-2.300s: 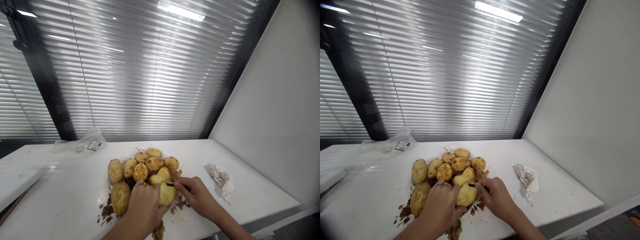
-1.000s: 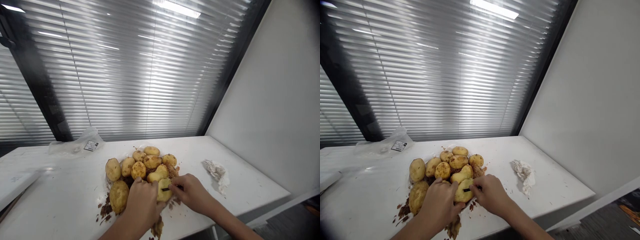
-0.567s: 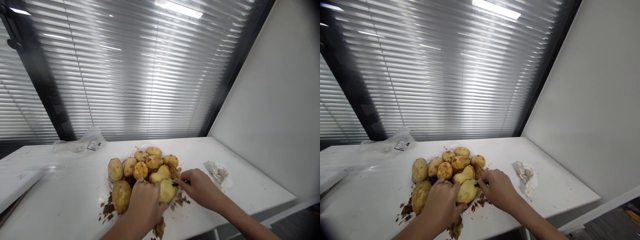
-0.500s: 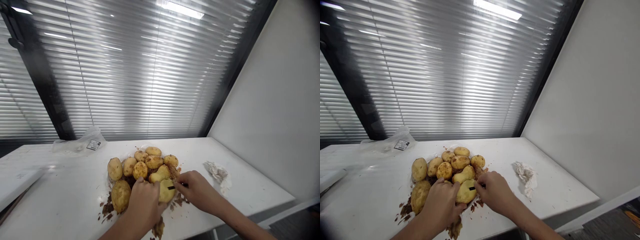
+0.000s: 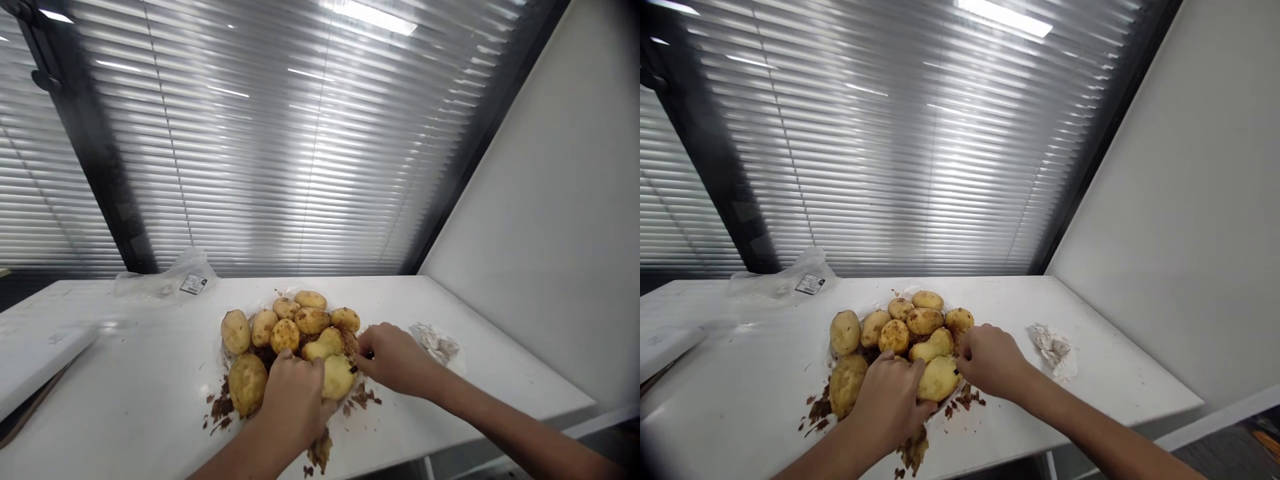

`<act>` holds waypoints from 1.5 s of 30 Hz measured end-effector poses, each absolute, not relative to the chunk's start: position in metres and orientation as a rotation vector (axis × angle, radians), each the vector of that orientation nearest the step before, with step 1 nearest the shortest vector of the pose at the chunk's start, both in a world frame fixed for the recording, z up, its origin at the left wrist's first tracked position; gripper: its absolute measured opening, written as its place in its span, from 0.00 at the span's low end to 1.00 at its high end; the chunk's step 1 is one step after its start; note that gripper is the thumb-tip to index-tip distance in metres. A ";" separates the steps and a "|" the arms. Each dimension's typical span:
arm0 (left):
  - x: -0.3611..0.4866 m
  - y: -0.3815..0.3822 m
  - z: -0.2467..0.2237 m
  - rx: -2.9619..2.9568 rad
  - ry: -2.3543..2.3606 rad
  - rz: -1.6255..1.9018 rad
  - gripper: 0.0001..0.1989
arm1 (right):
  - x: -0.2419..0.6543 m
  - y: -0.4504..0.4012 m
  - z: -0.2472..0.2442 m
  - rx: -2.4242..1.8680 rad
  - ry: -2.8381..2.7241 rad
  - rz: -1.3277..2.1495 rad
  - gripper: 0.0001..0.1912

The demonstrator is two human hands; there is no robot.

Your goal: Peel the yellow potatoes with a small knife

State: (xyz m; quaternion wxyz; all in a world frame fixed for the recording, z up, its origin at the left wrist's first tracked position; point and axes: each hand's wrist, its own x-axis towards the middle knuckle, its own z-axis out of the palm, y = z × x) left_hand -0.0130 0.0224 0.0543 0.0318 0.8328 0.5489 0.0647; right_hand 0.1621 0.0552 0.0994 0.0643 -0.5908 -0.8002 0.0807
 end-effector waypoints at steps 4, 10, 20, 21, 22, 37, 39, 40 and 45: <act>-0.013 0.022 0.054 2.556 1.692 0.198 0.14 | 0.159 0.055 0.104 -1.674 -2.487 0.395 0.18; -0.013 0.022 0.053 2.558 1.683 0.224 0.15 | 0.156 0.055 0.101 -1.882 -2.453 0.083 0.15; -0.013 0.023 0.049 2.564 1.684 0.243 0.14 | 0.152 0.051 0.102 -1.909 -2.531 -0.056 0.11; -0.013 0.023 0.049 2.565 1.684 0.240 0.14 | 0.151 0.051 0.102 -1.873 -2.550 -0.015 0.11; -0.013 0.023 0.049 2.564 1.686 0.238 0.15 | 0.151 0.051 0.102 -1.829 -2.574 0.044 0.11; -0.013 0.022 0.054 2.556 1.686 0.228 0.14 | 0.159 0.056 0.100 -1.879 -2.558 -0.083 0.11; -0.013 0.022 0.054 2.557 1.679 0.226 0.14 | 0.159 0.056 0.102 -1.853 -2.559 -0.027 0.12; -0.014 0.022 0.054 2.555 1.675 0.223 0.14 | 0.159 0.055 0.102 -1.805 -2.574 0.049 0.12; -0.013 0.021 0.054 2.545 1.669 0.229 0.14 | 0.162 0.054 0.100 -1.722 -2.605 0.151 0.14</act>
